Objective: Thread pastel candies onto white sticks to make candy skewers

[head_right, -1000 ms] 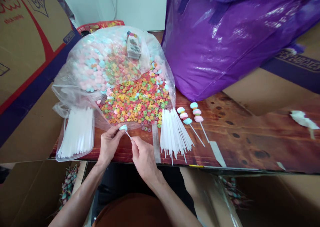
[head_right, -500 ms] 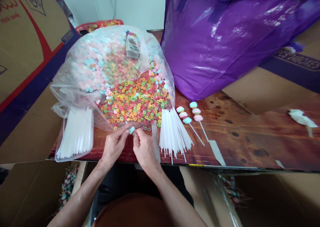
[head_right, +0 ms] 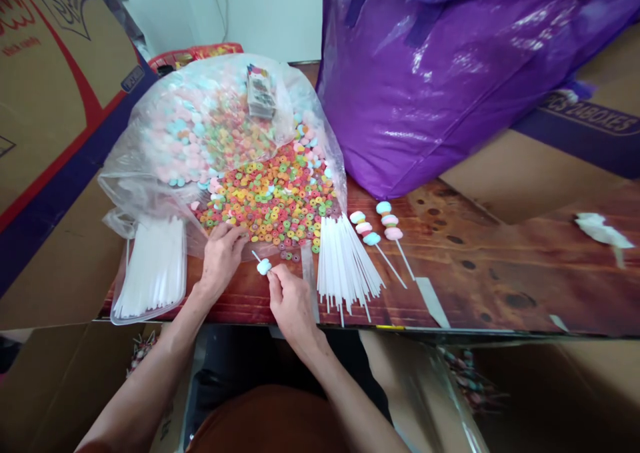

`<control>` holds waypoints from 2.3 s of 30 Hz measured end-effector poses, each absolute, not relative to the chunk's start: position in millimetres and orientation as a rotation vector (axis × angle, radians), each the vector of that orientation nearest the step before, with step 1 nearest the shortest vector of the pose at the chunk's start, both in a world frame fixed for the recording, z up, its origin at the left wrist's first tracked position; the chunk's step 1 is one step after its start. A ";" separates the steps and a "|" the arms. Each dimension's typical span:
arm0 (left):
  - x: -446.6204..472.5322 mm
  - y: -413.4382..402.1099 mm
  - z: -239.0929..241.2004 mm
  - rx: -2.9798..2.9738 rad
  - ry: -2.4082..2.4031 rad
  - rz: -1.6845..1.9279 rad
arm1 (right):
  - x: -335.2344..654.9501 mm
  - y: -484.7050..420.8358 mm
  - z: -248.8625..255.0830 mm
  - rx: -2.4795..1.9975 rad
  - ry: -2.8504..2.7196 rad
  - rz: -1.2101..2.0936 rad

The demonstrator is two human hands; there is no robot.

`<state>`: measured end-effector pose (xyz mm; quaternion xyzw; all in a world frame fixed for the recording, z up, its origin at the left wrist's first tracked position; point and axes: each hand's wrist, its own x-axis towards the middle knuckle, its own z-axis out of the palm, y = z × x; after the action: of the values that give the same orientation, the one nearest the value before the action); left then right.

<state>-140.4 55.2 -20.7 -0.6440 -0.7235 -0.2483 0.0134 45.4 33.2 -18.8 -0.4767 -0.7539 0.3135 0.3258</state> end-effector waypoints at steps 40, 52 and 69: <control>-135.2 30.2 2.5 -1.689 -2.825 -2.758 | 49.5 31.1 -11.6 -1.199 -1.888 1.002; -141.4 19.9 14.4 -2.132 -2.922 -2.368 | 59.2 38.2 -9.7 -1.009 -2.075 0.929; -131.5 22.7 15.3 -1.885 -2.917 -2.364 | 34.7 20.9 -10.2 -1.103 -1.514 1.359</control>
<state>-131.5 22.7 15.3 -0.3872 -0.5992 -0.4855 -0.5053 34.7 20.9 -10.2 -0.4363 -0.5991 0.5377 0.4021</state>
